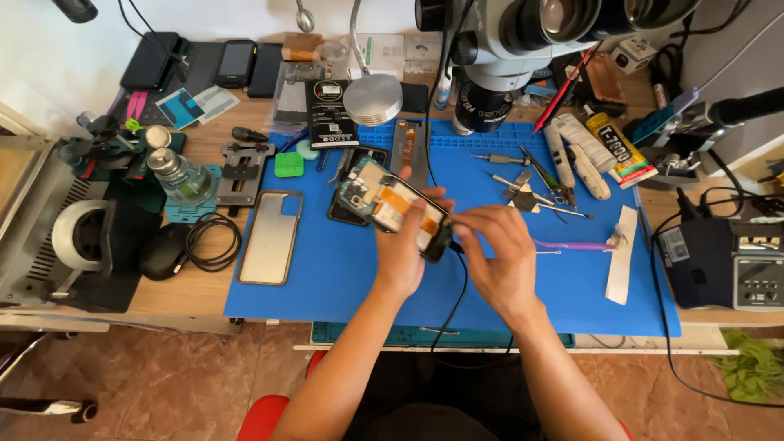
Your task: The person connects a USB cable to a disassembled smartphone and a black power bank to test the charging circuit. They then use a small metal tool to carefully pry and lift the battery from the phone's internal chassis.
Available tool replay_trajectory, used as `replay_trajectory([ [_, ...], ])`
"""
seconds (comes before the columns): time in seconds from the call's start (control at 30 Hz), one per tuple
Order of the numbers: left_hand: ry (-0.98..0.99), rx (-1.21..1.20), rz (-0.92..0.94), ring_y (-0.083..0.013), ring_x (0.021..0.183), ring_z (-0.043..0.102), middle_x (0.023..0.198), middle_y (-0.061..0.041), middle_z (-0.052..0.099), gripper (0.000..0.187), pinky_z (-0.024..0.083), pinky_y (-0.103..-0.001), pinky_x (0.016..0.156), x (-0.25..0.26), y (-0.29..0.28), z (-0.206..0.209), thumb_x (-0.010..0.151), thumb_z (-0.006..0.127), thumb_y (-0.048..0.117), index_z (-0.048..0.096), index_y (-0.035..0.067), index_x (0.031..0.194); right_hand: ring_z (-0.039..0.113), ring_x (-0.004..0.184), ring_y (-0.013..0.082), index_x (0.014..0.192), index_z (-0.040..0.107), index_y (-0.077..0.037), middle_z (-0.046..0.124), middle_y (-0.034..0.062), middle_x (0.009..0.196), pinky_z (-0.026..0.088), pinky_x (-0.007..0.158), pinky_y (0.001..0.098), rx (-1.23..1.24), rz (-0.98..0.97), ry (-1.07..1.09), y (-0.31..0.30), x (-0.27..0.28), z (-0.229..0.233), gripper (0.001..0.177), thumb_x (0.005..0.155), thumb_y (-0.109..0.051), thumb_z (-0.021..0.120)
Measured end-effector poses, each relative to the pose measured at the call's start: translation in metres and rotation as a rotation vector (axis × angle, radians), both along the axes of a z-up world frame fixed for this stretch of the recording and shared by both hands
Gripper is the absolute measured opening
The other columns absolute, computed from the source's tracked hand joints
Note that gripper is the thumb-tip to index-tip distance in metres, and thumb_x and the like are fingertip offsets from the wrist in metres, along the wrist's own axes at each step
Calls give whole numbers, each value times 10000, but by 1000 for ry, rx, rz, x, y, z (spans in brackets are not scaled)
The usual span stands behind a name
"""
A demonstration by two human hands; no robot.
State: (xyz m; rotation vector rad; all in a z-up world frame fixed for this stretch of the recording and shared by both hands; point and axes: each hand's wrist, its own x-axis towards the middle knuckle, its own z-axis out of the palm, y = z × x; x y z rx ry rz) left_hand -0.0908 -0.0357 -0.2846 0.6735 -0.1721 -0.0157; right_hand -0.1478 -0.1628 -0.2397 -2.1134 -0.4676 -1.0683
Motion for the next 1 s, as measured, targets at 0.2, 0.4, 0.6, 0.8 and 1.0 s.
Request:
replay_trajectory([
  [0.2,-97,211,21,-190,982,706,1173,-170,712,514,605,-288,738,7,-7,-24,1096,512,27,320,41,1572,737,1026,345,1103,780,-23,777,123,1101,602,885,436,-163,220,-76,20,19,19,144,975,-24,714],
  [0.4,-109,243,46,-177,930,665,1103,-150,684,427,576,-284,715,12,-1,-20,1088,522,30,349,50,1478,726,999,411,1179,728,89,744,230,1081,618,869,481,-229,253,-28,28,20,39,198,1007,35,647],
  [0.6,-112,276,51,-163,878,624,1033,-130,657,341,547,-280,690,14,-1,-21,1081,532,33,377,60,1384,725,1038,393,1197,727,68,737,222,1121,614,889,474,-237,274,-10,22,25,25,211,1007,0,667],
  [0.8,-114,314,57,-149,826,584,964,-110,629,257,519,-275,666,26,5,-42,1073,542,35,406,70,1289,726,1050,388,1195,727,66,732,215,1131,614,887,473,-245,283,7,19,26,22,212,1004,6,657],
  [1.0,-115,359,54,-136,774,543,894,-91,601,179,490,-271,642,55,45,-139,1066,551,38,435,79,1195,717,1082,380,1207,721,51,712,197,1143,613,891,475,-270,268,27,16,26,20,214,1013,1,646],
])
